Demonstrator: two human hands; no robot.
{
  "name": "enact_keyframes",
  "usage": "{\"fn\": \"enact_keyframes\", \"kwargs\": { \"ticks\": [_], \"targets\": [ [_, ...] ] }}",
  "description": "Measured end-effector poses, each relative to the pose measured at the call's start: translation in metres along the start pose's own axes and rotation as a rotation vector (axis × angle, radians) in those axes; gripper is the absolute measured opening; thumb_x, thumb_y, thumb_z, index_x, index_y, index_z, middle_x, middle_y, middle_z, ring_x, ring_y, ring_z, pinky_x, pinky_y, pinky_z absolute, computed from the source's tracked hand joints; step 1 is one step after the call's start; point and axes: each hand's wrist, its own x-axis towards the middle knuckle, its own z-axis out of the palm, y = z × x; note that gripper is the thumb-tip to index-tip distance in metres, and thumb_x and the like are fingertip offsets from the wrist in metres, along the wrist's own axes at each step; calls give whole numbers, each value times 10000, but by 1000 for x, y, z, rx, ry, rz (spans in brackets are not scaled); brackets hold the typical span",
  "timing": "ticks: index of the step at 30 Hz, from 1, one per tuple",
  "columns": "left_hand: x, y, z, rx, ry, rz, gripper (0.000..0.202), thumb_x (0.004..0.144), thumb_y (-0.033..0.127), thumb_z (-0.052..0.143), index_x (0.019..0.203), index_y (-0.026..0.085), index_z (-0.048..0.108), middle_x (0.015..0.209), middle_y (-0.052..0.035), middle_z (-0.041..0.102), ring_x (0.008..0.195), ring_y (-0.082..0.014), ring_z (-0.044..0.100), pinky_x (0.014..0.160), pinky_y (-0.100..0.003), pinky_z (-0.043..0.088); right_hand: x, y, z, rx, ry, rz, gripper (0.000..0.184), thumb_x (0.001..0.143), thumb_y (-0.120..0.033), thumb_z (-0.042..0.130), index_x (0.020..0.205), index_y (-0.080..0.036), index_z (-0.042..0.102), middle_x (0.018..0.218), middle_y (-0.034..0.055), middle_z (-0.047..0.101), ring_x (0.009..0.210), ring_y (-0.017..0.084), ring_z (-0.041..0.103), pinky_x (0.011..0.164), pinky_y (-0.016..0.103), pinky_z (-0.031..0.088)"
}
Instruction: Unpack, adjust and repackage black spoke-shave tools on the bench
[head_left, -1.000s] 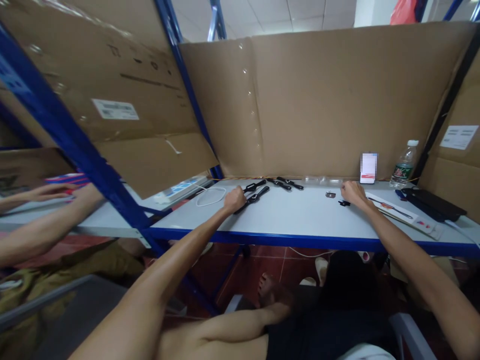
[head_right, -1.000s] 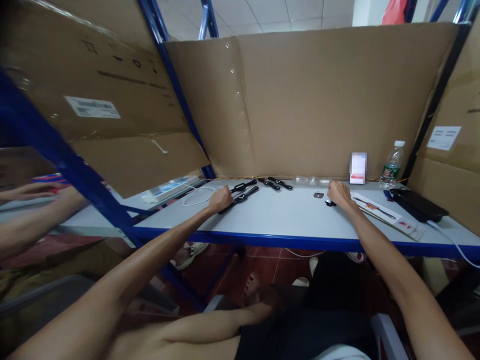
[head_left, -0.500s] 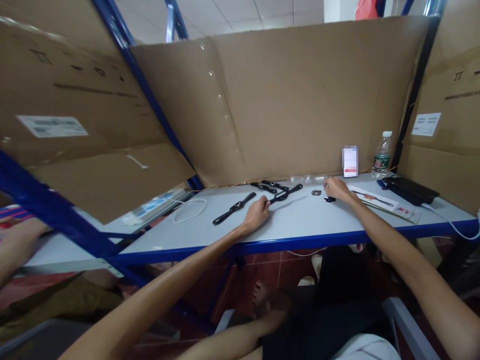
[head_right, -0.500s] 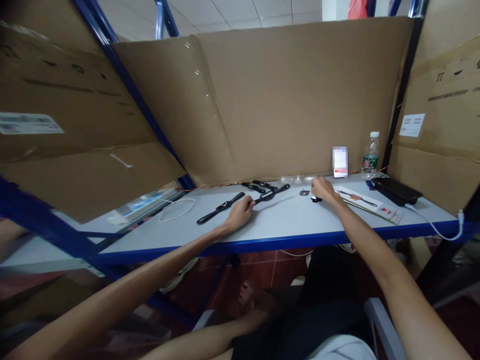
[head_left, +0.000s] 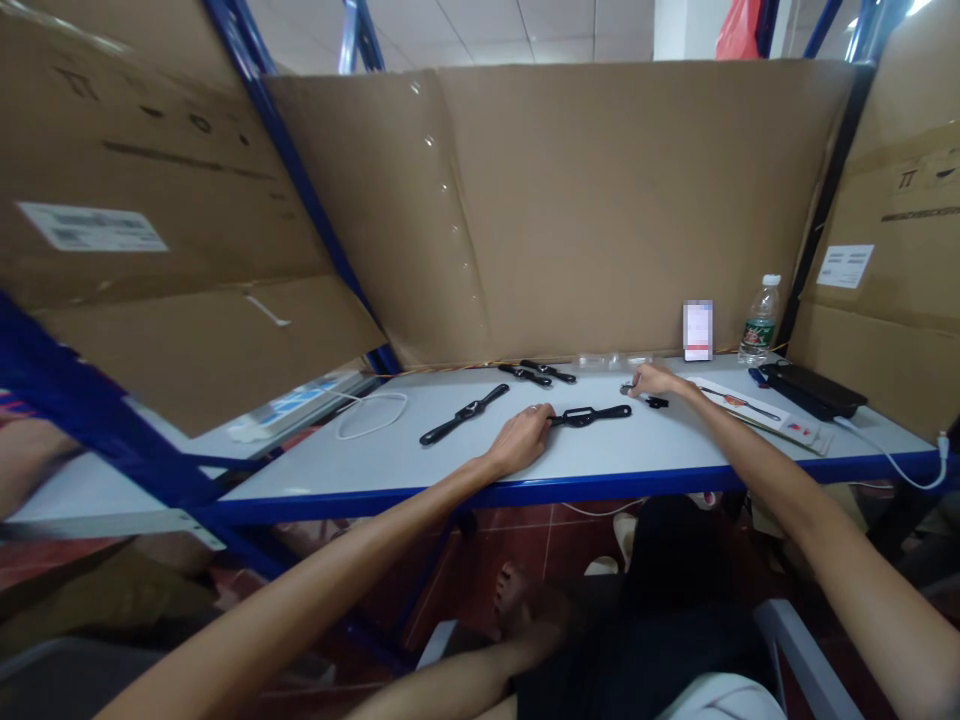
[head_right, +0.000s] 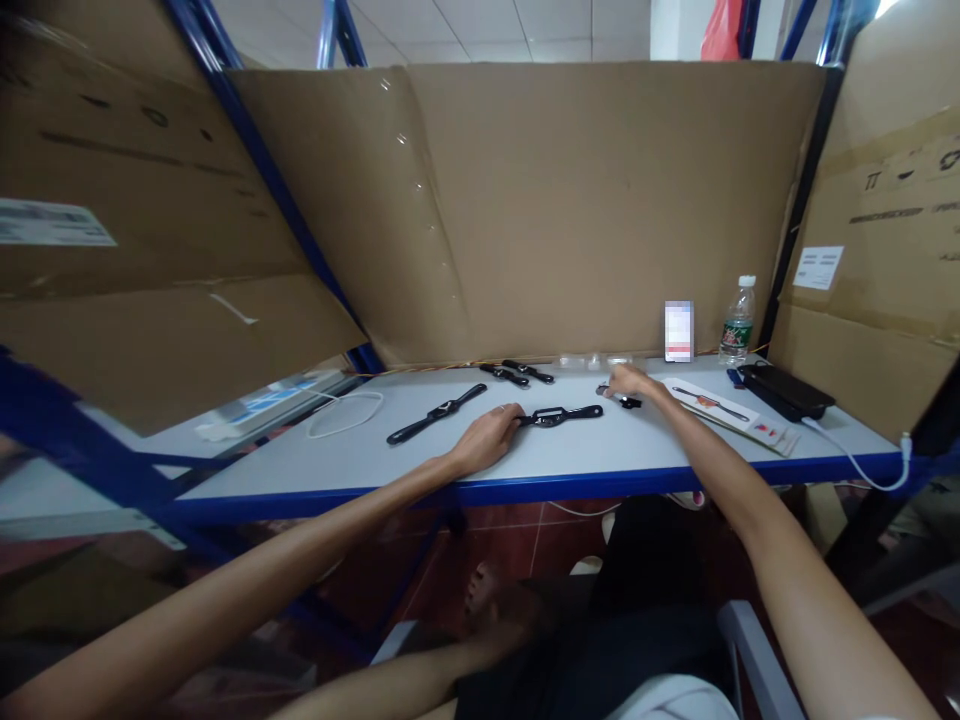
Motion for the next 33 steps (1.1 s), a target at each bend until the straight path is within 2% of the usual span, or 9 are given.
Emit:
{"fn": "enact_keyframes", "kwargs": {
  "ticks": [3, 6, 11, 15, 18, 20, 23, 27, 33],
  "targets": [
    [0, 0, 0, -3, 27, 17, 257, 955, 132, 398, 1135, 186, 574, 1099, -130, 659, 1017, -269, 627, 870, -380, 478, 14, -1, -8, 45, -96, 57, 284, 663, -319, 861, 688, -161, 627, 593, -32, 531, 554, 111, 474, 528, 233, 354],
    [1, -1, 0, -11, 32, 26, 265, 923, 98, 419, 1125, 179, 569, 1097, -130, 653, 1023, -269, 625, 877, -380, 481, 17, -2, -9, 67, -99, 64, 270, 681, -291, 831, 675, -167, 591, 553, -57, 472, 519, 93, 424, 496, 225, 332],
    [3, 5, 2, -23, 32, -29, 268, 881, 61, 447, 1097, 158, 574, 1069, -151, 654, 1020, -286, 624, 869, -388, 483, 8, 0, -4, 100, -40, 56, 149, 704, -194, 767, 796, -160, 656, 609, -42, 548, 557, 97, 474, 499, 204, 343],
    [6, 13, 7, 7, 32, -33, 311, 832, 36, 470, 1106, 150, 561, 1053, -157, 645, 1009, -294, 612, 865, -407, 486, 2, 5, -18, 80, 6, 71, 80, 699, -130, 748, 744, -132, 682, 628, 0, 593, 622, 124, 544, 514, 205, 337],
    [7, 17, 10, 1, 40, 15, 334, 812, 27, 474, 1103, 170, 554, 1058, -136, 637, 1010, -280, 601, 886, -411, 490, 0, -2, -25, 96, 174, 43, 50, 774, -138, 695, 818, -127, 717, 730, 41, 653, 718, 142, 585, 541, 201, 345],
    [7, 18, 10, -1, 44, 35, 332, 812, 29, 465, 1099, 171, 554, 1060, -137, 633, 1002, -278, 596, 886, -417, 496, -2, -15, -19, 209, 229, -41, 107, 833, -155, 650, 898, -128, 729, 776, 52, 675, 729, 138, 594, 549, 194, 368],
    [6, 18, 9, 1, 49, 41, 334, 815, 32, 457, 1105, 165, 558, 1063, -145, 634, 1010, -283, 594, 893, -426, 501, -5, -42, 4, 460, 58, -186, 149, 820, -139, 666, 954, -125, 727, 760, 40, 679, 670, 129, 592, 548, 200, 425],
    [5, 17, 9, -21, 55, 33, 362, 815, 35, 467, 1137, 165, 570, 1092, -140, 643, 1050, -280, 597, 917, -420, 501, -10, -70, 32, 671, -137, -251, 195, 760, -119, 703, 952, -131, 738, 749, 29, 685, 659, 141, 590, 566, 235, 475],
    [5, 20, 8, -24, 56, 38, 325, 853, 36, 452, 1121, 164, 583, 1104, -141, 649, 1053, -274, 614, 901, -391, 503, -14, -74, 41, 621, -228, -285, 193, 788, -179, 641, 920, -126, 771, 611, -19, 608, 571, 111, 480, 558, 234, 391]
  ]
}}
